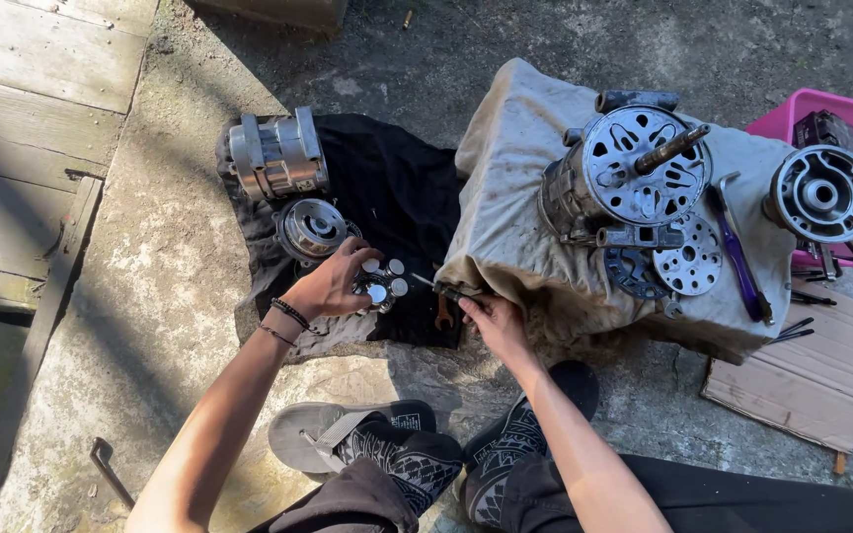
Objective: Inspecting and assembling internal components of a mechanical assembly on the floor.
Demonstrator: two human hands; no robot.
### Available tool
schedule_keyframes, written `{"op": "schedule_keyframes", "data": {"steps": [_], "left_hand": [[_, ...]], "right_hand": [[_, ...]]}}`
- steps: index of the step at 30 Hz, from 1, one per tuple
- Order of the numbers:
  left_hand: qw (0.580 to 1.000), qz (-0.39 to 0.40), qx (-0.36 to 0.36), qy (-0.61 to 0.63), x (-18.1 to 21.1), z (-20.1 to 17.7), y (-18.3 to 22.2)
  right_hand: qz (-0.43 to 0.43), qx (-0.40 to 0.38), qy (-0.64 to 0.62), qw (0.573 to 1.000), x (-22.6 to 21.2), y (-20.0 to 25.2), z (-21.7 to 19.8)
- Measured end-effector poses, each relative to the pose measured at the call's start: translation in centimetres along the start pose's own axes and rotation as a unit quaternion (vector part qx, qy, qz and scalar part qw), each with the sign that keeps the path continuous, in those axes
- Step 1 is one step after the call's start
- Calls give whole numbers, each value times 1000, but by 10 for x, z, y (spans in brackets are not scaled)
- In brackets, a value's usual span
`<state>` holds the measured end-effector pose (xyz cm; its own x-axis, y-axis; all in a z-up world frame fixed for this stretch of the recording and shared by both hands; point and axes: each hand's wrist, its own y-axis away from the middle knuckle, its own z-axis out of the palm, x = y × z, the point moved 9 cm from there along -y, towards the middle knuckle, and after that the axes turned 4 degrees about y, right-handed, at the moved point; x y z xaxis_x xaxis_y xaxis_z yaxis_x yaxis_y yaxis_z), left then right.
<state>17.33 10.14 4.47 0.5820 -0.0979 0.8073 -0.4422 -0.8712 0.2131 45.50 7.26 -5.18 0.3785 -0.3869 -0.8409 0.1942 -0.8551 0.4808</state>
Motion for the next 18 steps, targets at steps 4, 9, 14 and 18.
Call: {"op": "schedule_keyframes", "data": {"steps": [4, 9, 14, 18], "left_hand": [[1000, 20, 10, -6, 0, 7, 5], [967, 172, 41, -186, -5, 39, 31], [946, 180, 60, -264, -14, 38, 52], [902, 193, 69, -379, 3, 33, 54]], "right_hand": [[46, 28, -68, 996, -5, -2, 26], [82, -30, -162, 983, 23, -33, 83], [53, -57, -114, 990, 57, -55, 119], [-16, -72, -54, 996, 42, -53, 107]]}}
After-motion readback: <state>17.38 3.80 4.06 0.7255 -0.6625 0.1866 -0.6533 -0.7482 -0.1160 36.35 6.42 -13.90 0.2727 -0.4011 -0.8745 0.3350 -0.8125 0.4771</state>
